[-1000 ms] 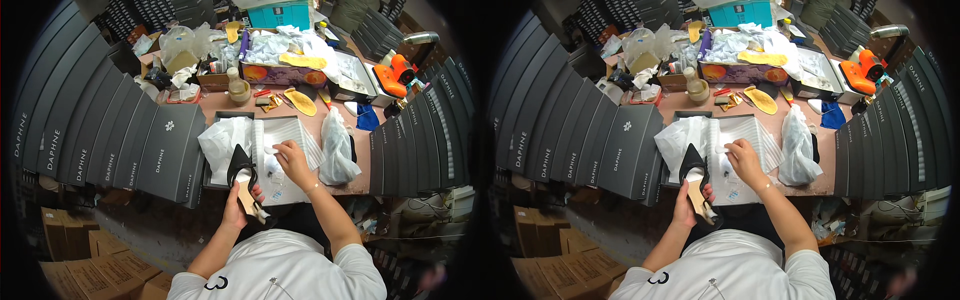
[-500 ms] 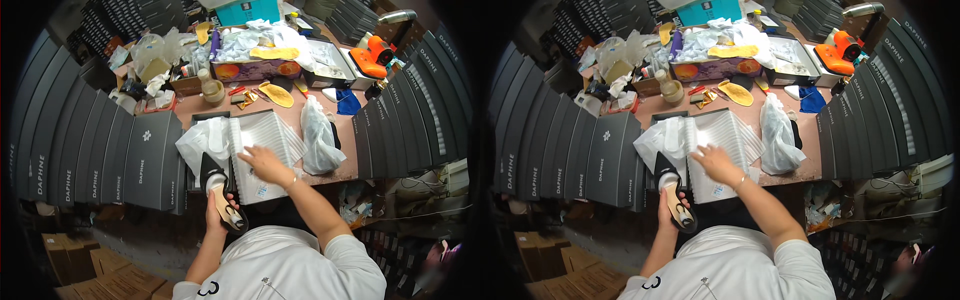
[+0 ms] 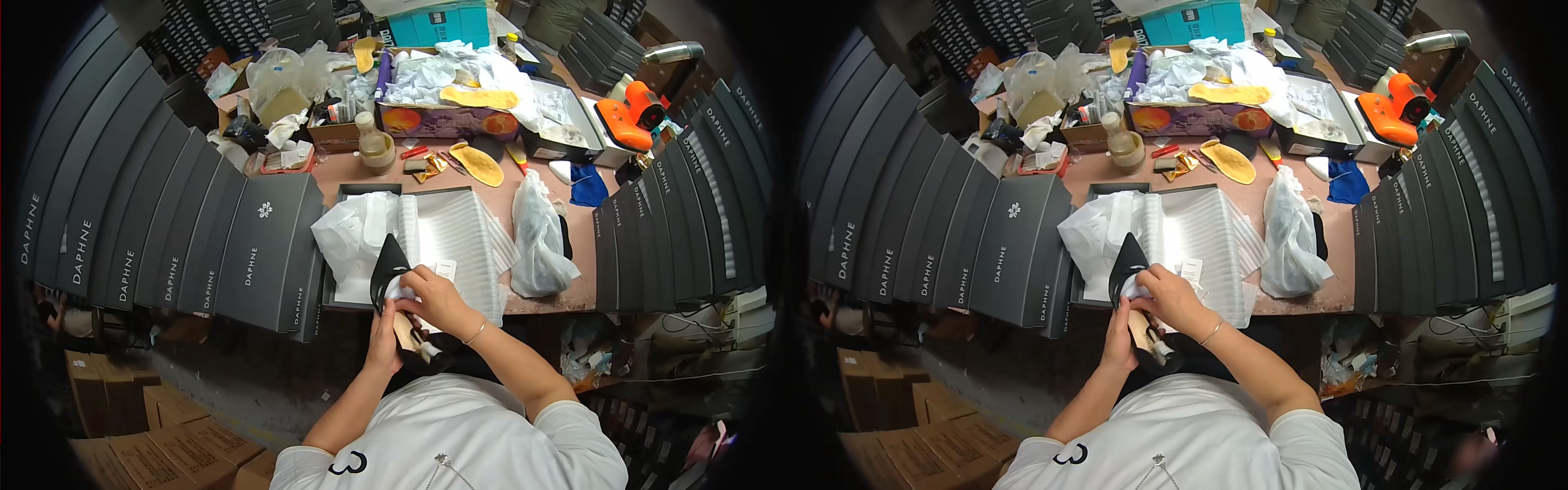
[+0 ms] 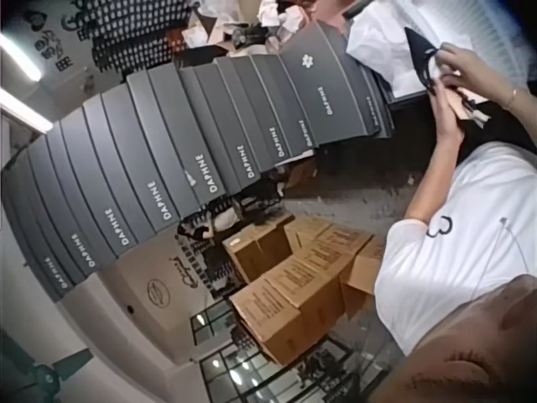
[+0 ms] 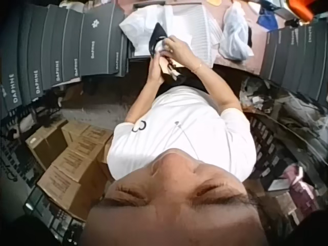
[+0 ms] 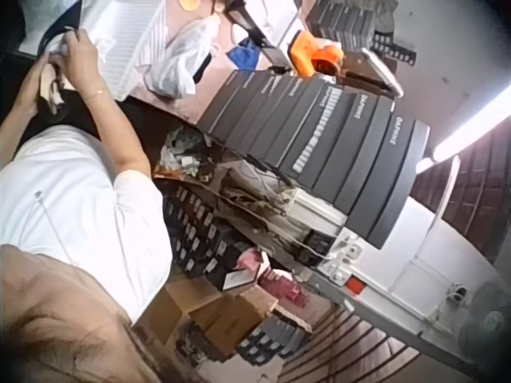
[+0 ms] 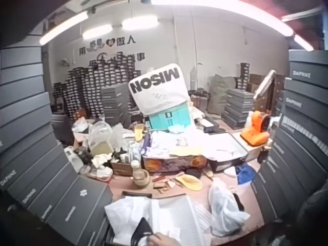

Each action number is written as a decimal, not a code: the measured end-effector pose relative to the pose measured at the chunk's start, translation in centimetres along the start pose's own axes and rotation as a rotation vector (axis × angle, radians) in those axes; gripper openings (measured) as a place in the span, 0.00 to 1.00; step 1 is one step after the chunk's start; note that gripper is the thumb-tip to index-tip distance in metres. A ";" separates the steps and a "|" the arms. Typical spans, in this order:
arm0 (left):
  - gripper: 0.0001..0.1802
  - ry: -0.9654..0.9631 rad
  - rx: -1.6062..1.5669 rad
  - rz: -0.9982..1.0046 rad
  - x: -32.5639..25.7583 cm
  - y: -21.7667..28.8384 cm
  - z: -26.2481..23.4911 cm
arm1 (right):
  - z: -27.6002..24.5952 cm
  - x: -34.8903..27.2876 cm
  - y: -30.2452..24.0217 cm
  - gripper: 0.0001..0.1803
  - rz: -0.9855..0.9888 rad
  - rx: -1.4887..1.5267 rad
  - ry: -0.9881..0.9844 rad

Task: Inspecting black high-heeled shoes, placing them into fabric bags, and then into shoe boxes.

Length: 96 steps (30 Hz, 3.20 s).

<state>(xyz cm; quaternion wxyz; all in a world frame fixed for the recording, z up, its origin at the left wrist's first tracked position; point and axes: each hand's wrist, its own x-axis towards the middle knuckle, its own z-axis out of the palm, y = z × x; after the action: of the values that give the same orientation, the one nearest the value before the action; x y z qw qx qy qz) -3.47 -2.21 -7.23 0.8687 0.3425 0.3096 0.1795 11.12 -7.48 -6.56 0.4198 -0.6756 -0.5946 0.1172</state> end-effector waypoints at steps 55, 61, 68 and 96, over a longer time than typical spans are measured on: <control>0.28 -0.749 -1.058 -0.307 2.2 1.5 1.1 | -2.7 -5.1 -9.1 0.15 0.204 0.803 -0.064; 0.32 -0.845 -1.141 -0.322 2.7 0.2 0.2 | -4.5 -5.3 -8.9 0.11 0.214 0.762 -0.065; 0.33 -0.810 -1.008 -0.374 1.9 0.6 0.7 | -5.0 -6.9 -8.7 0.07 0.245 0.708 -0.049; 0.32 0.184 0.090 0.411 4.3 4.4 -1.3 | -6.9 -6.8 -2.6 0.38 0.821 1.950 0.461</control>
<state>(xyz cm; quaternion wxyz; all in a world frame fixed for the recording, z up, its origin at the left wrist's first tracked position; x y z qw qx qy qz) -1.60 3.76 -6.66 0.7657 0.4192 0.3188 0.3691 12.00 -16.71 -2.76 0.8067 -0.2041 0.1196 0.5416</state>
